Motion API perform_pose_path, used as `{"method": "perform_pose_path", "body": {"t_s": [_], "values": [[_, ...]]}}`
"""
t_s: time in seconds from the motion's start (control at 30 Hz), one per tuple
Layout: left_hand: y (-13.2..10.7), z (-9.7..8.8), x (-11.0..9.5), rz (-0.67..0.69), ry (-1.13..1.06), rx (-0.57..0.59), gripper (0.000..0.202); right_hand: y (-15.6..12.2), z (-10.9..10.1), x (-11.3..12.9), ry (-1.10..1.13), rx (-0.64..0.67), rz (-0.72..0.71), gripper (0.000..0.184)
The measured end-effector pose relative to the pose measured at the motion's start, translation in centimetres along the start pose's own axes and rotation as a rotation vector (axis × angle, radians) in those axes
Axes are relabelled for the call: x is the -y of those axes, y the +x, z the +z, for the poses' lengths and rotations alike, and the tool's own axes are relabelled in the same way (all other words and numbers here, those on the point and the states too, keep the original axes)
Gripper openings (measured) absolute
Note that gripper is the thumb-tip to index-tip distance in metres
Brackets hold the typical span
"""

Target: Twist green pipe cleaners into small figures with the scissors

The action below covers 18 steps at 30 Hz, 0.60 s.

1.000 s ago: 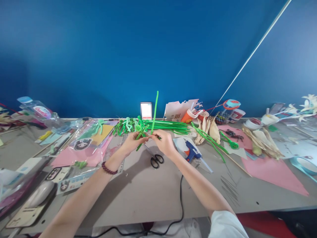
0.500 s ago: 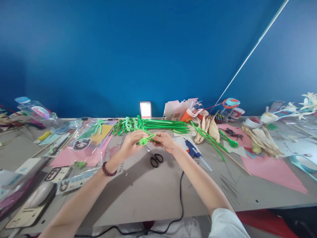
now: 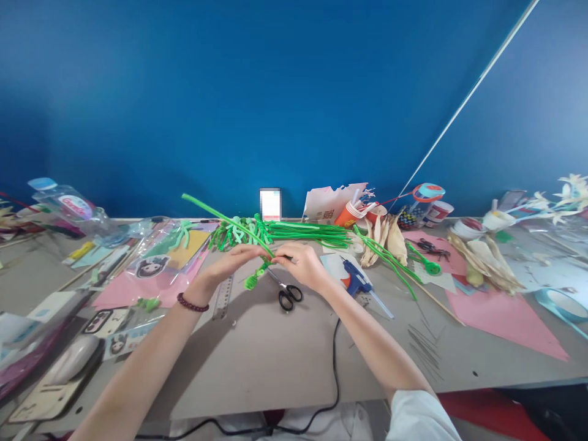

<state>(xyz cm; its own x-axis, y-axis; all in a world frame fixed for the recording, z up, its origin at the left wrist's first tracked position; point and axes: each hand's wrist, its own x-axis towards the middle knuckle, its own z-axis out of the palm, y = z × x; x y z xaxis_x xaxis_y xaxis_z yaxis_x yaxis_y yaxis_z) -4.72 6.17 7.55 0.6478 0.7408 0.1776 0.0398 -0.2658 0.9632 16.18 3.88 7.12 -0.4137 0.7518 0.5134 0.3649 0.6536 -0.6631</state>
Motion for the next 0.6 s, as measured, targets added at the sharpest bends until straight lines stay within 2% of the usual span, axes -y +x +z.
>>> {"method": "perform_pose_path", "body": {"t_s": [0.13, 0.27, 0.33, 0.43, 0.6], "values": [[0.2, 0.9, 0.3, -0.044, 0.143, 0.024, 0.024, -0.2, 0.2, 0.1, -0.056, 0.036, -0.057, 0.021], [0.2, 1.0, 0.5, -0.079, 0.212, -0.033, 0.022, -0.2, 0.5, -0.1, -0.084, 0.041, -0.059, 0.02], [0.3, 1.2, 0.5, -0.09, 0.286, -0.07, 0.022, -0.3, 0.7, -0.2, -0.062, 0.012, -0.005, 0.018], [0.5, 1.9, 0.3, -0.019, 0.443, -0.161, 0.016, -0.2, 1.0, -0.4, -0.019, -0.065, 0.126, 0.017], [0.3, 3.5, -0.4, 0.136, 0.941, -0.296, 0.011, -0.1, 1.2, -1.5, 0.105, -0.073, 0.351, 0.02]]}}
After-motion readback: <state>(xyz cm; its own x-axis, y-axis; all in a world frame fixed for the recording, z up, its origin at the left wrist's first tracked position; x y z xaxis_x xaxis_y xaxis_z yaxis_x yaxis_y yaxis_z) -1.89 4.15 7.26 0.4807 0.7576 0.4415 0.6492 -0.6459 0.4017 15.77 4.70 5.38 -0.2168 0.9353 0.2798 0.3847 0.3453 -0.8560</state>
